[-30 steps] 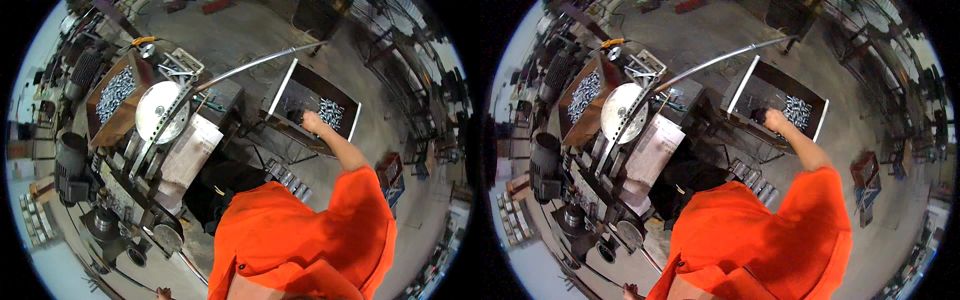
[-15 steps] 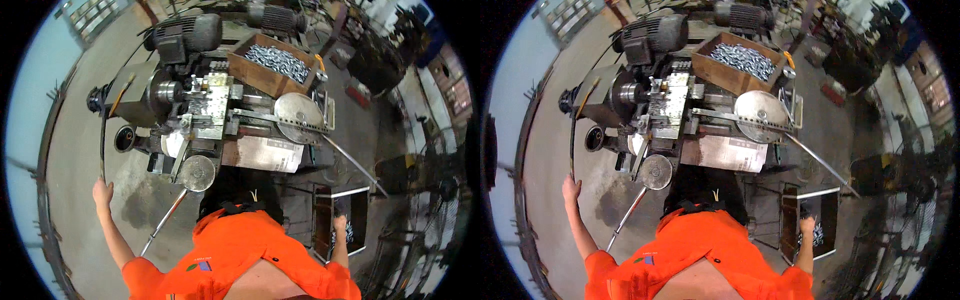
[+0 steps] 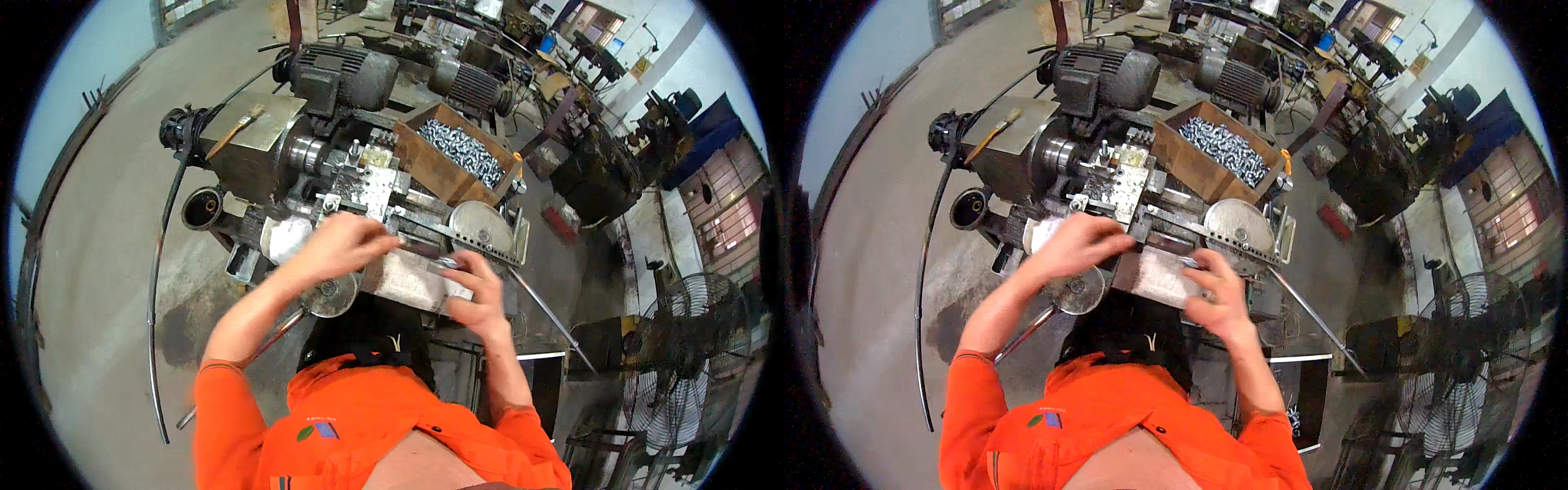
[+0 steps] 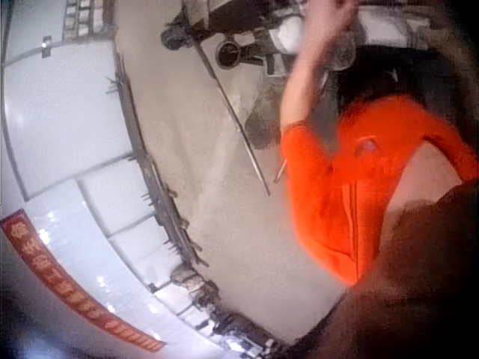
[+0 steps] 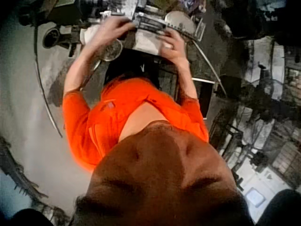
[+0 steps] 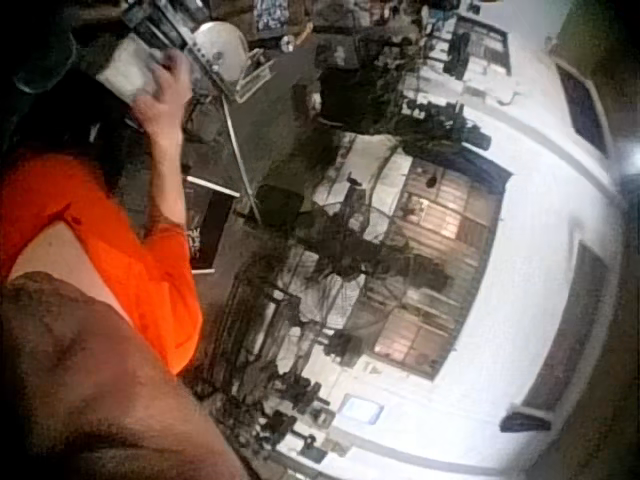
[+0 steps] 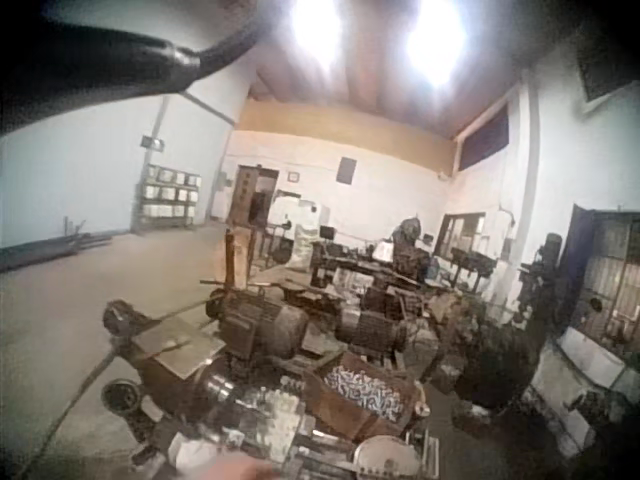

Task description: The person operates a metalworking machine in a workshop, repeatedly inserting small metal parts into the device and using a long metal rod to manipulate the mechanism. They remove the processed parts and place them into a nearby container, continuing this cycle throughout the video.

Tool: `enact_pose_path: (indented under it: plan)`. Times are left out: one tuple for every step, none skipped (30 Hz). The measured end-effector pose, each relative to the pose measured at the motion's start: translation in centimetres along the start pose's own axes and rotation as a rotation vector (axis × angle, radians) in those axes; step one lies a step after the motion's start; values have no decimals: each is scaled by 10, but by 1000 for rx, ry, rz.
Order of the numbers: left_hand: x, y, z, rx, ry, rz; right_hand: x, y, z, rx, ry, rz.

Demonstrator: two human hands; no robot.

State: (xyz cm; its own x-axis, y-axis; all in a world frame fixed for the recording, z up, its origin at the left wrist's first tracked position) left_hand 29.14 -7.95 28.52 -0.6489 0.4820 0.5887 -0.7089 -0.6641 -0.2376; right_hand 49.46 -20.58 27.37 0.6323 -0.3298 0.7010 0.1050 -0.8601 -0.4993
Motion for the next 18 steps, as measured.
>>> enact_pose_path:
  plan:
    - [-8, -7, 10, 52, 57, -57, -12, -18, -14, 83, 0, -12]
    - [-16, -8, 8, 88, 121, -94, -20, -32, -27, 169, -6, -26]
    - [-20, -7, 4, 92, 211, -94, -24, -41, -35, 192, -3, -38]
    - [-26, -4, -2, 100, 307, -101, -29, -45, -39, 207, -3, -54]
    - [-27, -1, -7, 101, 413, -79, -33, -50, -43, 222, -2, -70]
    - [-25, 0, -13, 131, 461, -89, -37, -54, -44, 233, 4, -75]
    - [-25, 4, -19, 166, 513, -100, -41, -55, -46, 240, 9, -84]
    - [-25, 6, -25, 200, 564, -111, -45, -57, -47, 248, 14, -93]
    - [-26, 7, -32, 205, 627, -103, -49, -60, -49, 268, 2, -102]
    - [-24, 8, -36, 198, 646, -91, -53, -63, -50, 269, 4, -108]
    - [-23, 9, -40, 191, 664, -78, -57, -66, -51, 271, 5, -114]
    - [-22, 10, -44, 184, 682, -64, -61, -68, -52, 273, 7, -119]
    - [-22, 10, -47, 183, 719, -75, -63, -70, -51, 267, 11, -117]
    - [-21, 11, -48, 189, 743, -71, -64, -72, -51, 260, 16, -115]
    - [-19, 12, -48, 196, 766, -68, -66, -74, -51, 254, 20, -112]
    - [-18, 13, -49, 205, 791, -66, -68, -76, -52, 267, 29, -113]
    - [-15, 13, -50, 209, 769, -31, -70, -78, -52, 279, 37, -113]
    - [-12, 13, -51, 214, 746, 3, -71, -80, -52, 292, 46, -113]
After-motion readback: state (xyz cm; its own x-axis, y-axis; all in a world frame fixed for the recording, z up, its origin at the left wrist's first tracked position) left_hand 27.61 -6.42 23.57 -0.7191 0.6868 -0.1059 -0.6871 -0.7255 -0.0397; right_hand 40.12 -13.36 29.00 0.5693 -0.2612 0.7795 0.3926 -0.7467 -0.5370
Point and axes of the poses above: each hand's wrist, its own y-axis away from the middle knuckle, its own x-axis out of the back of the hand, z = x × y, the point moved 4 cm from there along -y, towards the middle knuckle, and after that the axes turned 5 degrees about y, right-handed, at the moved point
